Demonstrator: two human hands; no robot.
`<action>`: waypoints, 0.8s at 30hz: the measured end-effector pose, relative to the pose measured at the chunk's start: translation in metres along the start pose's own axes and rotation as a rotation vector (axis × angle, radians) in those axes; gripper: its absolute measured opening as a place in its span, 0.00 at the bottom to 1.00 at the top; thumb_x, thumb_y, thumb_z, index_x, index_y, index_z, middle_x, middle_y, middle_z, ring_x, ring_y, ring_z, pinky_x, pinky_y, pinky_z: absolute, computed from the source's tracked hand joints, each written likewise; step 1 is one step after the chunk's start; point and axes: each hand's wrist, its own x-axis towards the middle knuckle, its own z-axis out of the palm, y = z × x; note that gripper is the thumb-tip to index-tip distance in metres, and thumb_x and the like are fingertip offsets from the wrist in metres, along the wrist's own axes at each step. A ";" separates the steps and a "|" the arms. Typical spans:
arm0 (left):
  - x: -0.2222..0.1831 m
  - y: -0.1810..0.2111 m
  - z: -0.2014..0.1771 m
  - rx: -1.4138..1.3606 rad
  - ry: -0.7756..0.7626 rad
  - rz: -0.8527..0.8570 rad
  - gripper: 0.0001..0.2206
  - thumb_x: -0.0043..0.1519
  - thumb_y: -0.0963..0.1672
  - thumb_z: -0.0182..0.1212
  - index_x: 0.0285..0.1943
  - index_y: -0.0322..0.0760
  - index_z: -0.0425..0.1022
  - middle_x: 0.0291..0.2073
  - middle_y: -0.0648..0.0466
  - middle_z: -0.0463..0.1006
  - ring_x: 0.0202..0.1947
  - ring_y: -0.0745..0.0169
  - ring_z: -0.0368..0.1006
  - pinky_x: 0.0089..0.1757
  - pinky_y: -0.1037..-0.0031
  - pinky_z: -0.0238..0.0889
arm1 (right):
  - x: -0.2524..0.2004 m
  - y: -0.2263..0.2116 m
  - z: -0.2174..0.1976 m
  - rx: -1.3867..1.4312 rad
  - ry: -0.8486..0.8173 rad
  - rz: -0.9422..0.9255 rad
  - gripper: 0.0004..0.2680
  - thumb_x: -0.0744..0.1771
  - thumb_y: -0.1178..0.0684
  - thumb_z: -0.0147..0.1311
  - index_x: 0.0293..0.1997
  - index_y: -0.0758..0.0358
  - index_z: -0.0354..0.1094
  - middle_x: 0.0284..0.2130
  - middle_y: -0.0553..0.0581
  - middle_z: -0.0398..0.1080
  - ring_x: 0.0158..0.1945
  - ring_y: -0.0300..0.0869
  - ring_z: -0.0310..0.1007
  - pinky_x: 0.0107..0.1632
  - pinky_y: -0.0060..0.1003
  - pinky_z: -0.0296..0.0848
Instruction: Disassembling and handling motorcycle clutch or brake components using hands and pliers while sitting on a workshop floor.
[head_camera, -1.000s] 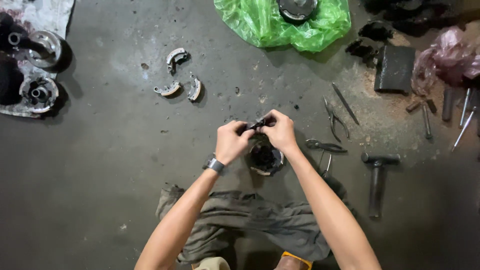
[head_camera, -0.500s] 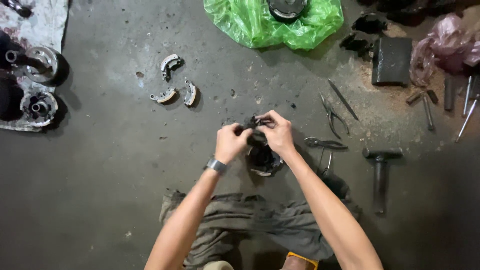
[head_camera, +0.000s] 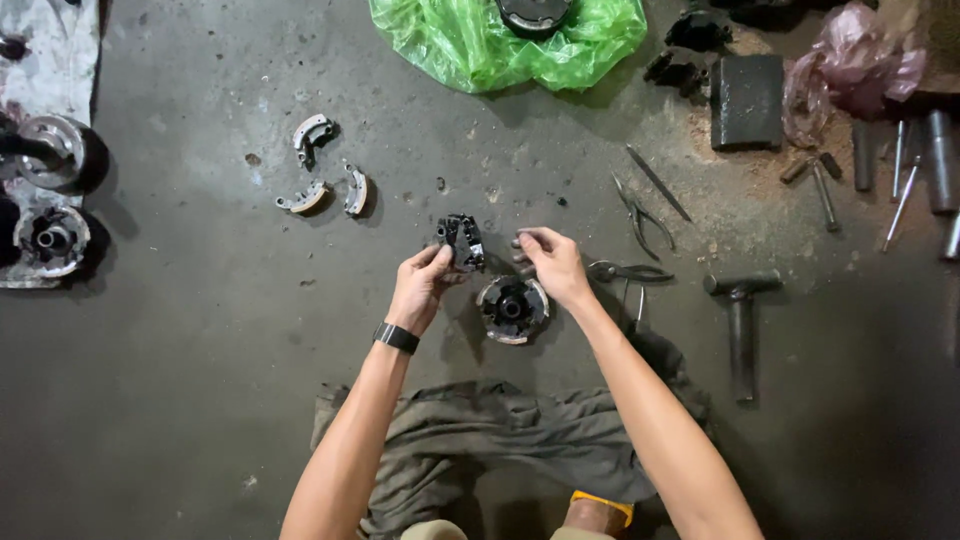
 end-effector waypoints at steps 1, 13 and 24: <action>-0.005 0.009 0.006 0.000 -0.002 0.002 0.15 0.66 0.44 0.66 0.54 0.25 0.75 0.35 0.53 0.77 0.34 0.63 0.76 0.40 0.68 0.72 | -0.002 -0.007 0.001 -0.001 0.000 -0.003 0.12 0.71 0.51 0.52 0.55 0.71 0.71 0.41 0.56 0.78 0.41 0.38 0.80 0.43 0.32 0.79; -0.017 0.032 0.056 1.004 0.330 0.439 0.15 0.59 0.45 0.69 0.48 0.27 0.82 0.33 0.49 0.85 0.31 0.65 0.81 0.38 0.71 0.73 | -0.005 -0.050 0.023 0.017 -0.018 -0.087 0.08 0.64 0.61 0.62 0.45 0.73 0.73 0.34 0.57 0.76 0.36 0.38 0.75 0.39 0.33 0.76; 0.018 -0.008 -0.002 0.220 0.200 0.013 0.26 0.61 0.44 0.68 0.65 0.20 0.68 0.47 0.46 0.82 0.40 0.63 0.80 0.39 0.72 0.76 | -0.009 -0.041 0.020 -0.293 0.134 0.073 0.09 0.66 0.55 0.59 0.48 0.69 0.75 0.31 0.58 0.78 0.29 0.38 0.77 0.33 0.34 0.76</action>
